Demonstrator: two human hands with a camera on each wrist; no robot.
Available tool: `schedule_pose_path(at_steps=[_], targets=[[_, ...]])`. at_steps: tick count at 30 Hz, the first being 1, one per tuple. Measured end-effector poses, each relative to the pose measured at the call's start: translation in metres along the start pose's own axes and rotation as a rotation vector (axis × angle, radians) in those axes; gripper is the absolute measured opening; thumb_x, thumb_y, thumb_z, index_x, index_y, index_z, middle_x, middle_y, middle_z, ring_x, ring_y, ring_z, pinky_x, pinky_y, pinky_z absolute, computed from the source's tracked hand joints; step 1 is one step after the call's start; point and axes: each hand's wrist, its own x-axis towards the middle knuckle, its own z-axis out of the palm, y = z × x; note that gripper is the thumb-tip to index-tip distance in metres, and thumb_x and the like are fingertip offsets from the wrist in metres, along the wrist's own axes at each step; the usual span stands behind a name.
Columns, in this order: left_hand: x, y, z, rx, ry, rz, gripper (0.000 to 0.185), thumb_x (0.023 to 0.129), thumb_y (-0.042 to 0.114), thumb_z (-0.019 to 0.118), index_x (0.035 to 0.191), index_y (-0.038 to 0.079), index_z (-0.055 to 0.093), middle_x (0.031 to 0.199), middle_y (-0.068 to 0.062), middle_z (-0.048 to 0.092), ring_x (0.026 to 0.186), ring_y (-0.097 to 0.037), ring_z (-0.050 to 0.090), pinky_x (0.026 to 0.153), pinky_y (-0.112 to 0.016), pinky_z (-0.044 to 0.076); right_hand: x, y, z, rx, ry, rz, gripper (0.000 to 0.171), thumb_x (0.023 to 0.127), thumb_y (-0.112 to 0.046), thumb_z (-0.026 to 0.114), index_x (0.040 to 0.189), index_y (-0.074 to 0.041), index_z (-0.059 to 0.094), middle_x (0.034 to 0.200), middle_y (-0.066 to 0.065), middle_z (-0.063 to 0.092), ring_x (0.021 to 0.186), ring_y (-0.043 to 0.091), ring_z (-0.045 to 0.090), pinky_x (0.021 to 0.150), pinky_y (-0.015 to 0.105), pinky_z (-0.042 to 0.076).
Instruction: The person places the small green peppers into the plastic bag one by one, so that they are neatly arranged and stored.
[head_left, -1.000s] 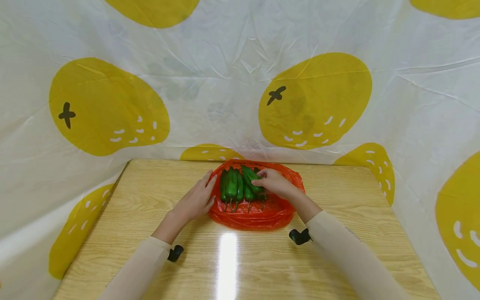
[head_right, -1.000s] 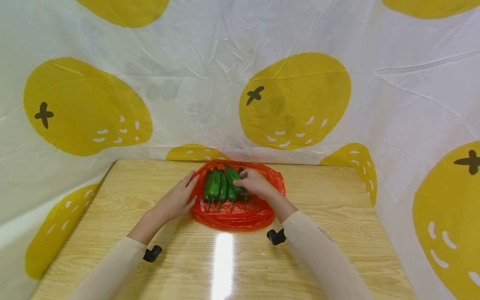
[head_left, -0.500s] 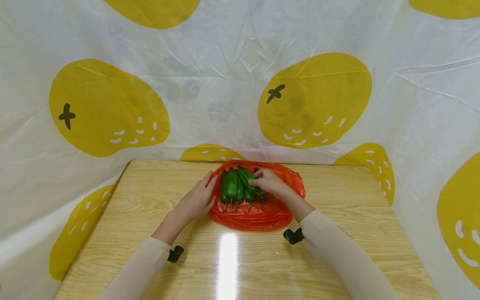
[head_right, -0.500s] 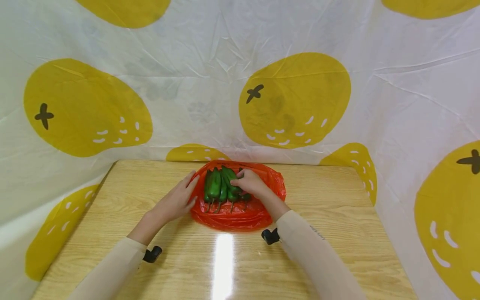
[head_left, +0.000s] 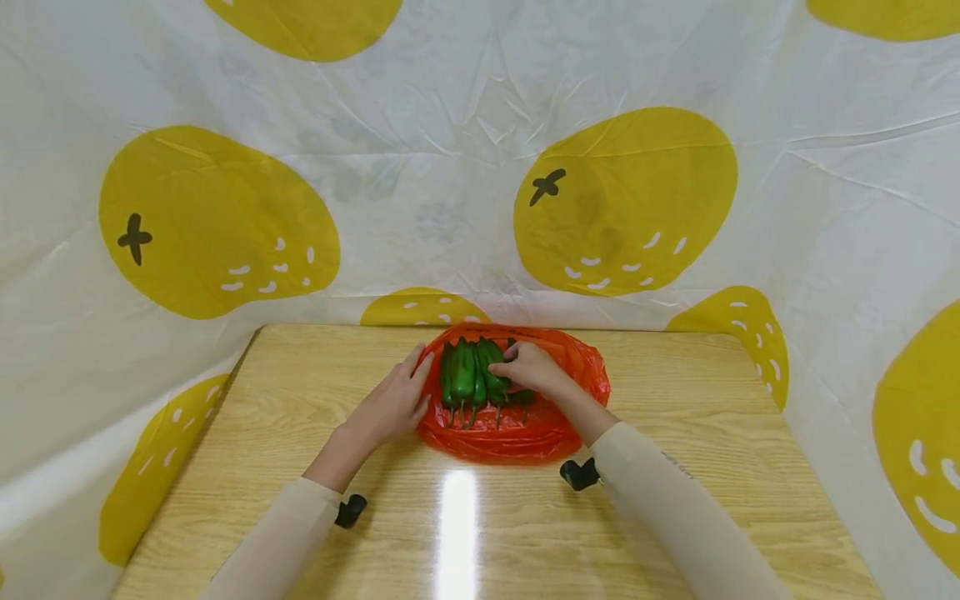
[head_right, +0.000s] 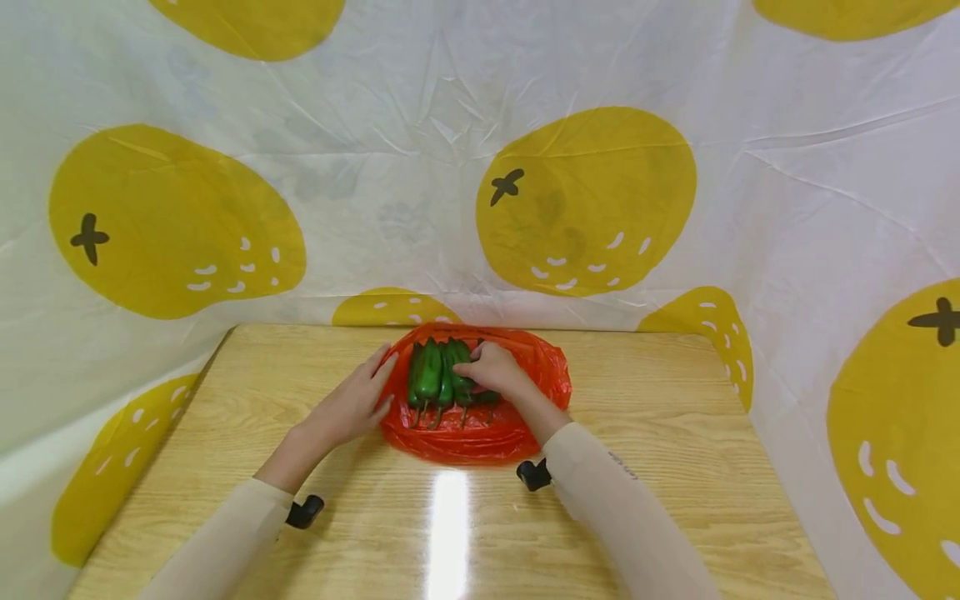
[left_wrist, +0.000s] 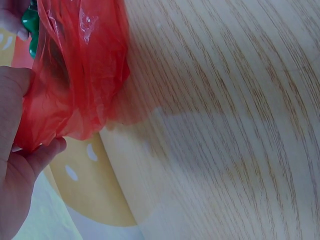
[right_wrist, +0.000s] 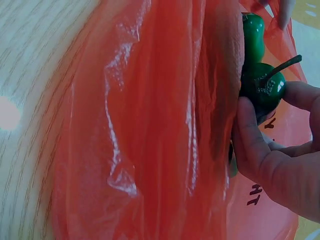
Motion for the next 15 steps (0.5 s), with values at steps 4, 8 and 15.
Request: schedule_pose_path(at_steps=[4, 8, 15], targets=[[-0.001, 0.0, 0.001, 0.005, 0.002, 0.004, 0.067, 0.093, 0.011, 0.069, 0.15, -0.013, 0.042, 0.156, -0.036, 0.038, 0.127, -0.048, 0.058, 0.108, -0.052, 0.051, 0.004, 0.002, 0.005, 0.017, -0.002, -0.001, 0.057, 0.097, -0.033, 0.073, 0.135, 0.006, 0.055, 0.136, 0.027, 0.06, 0.085, 0.028, 0.077, 0.082, 0.039, 0.064], [-0.001, 0.0, 0.001, -0.003, -0.001, -0.006, 0.067, 0.094, 0.011, 0.069, 0.15, -0.012, 0.042, 0.156, -0.036, 0.038, 0.129, -0.049, 0.057, 0.108, -0.053, 0.051, 0.006, 0.003, 0.009, 0.002, 0.009, 0.006, 0.062, 0.093, -0.037, 0.078, 0.135, 0.003, 0.057, 0.136, 0.025, 0.061, 0.08, 0.025, 0.077, 0.082, 0.04, 0.063], [-0.001, -0.001, 0.001, 0.0, -0.004, -0.01, 0.067, 0.095, 0.013, 0.068, 0.151, -0.012, 0.042, 0.157, -0.035, 0.037, 0.13, -0.049, 0.056, 0.109, -0.053, 0.05, 0.003, 0.003, 0.013, 0.005, 0.031, 0.012, 0.067, 0.09, -0.039, 0.08, 0.135, 0.003, 0.055, 0.137, 0.027, 0.061, 0.072, 0.02, 0.077, 0.08, 0.037, 0.064]])
